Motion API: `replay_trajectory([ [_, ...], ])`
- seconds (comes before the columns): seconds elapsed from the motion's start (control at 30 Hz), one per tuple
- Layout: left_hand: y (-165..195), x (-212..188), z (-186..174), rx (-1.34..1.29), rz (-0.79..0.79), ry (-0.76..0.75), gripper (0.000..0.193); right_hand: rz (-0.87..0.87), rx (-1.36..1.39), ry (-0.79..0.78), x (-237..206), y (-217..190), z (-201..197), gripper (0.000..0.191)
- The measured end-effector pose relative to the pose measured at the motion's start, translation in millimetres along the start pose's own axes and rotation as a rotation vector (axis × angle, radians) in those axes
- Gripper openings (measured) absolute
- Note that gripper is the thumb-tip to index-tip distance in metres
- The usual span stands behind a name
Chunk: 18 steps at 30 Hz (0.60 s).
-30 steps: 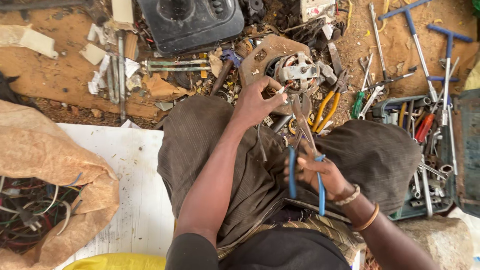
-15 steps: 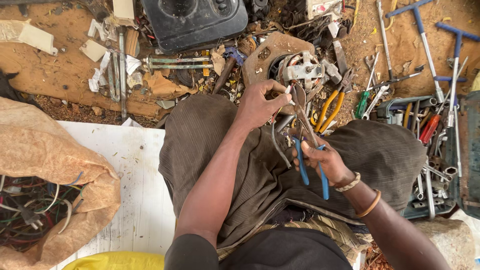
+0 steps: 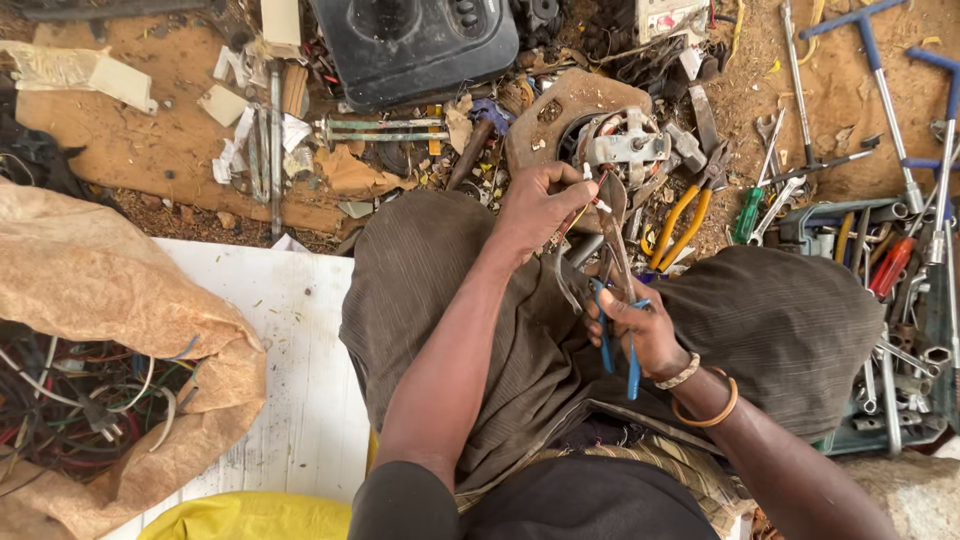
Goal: The person disassembles a small cylindrical electrical component using a screwdriver and pliers. They remove internal parts, scrape and clean surfaces, and reassemble the component while seated cross-legged on a chair in a cluttered workshop.
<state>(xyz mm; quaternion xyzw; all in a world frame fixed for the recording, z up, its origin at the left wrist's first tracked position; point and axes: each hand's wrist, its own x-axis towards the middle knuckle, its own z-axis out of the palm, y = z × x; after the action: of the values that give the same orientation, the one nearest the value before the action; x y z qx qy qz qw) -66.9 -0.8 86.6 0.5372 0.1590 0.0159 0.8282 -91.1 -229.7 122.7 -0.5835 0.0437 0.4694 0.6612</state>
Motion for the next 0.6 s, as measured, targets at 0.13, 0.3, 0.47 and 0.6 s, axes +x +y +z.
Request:
replay_trajectory([
  [0.13,4.1,0.3,-1.1,0.126,-0.083,-0.011,0.016,0.078,0.028,-0.028,-1.9,-12.9,-3.7,0.05],
  [0.3,0.3,0.5,-0.7,0.031,-0.076,-0.073,0.017,0.144,0.133,-0.033,7.3,-4.0,-16.2,0.04],
  [0.47,-23.8,2.8,-10.5,-0.055,-0.101,-0.038,0.011,-0.02,0.114,-0.096,13.6,35.4,-24.2,0.04],
  [0.6,-30.2,5.1,-24.7,-0.208,0.02,0.098,0.013,0.113,-0.088,0.077,7.2,44.4,-21.2,0.038],
])
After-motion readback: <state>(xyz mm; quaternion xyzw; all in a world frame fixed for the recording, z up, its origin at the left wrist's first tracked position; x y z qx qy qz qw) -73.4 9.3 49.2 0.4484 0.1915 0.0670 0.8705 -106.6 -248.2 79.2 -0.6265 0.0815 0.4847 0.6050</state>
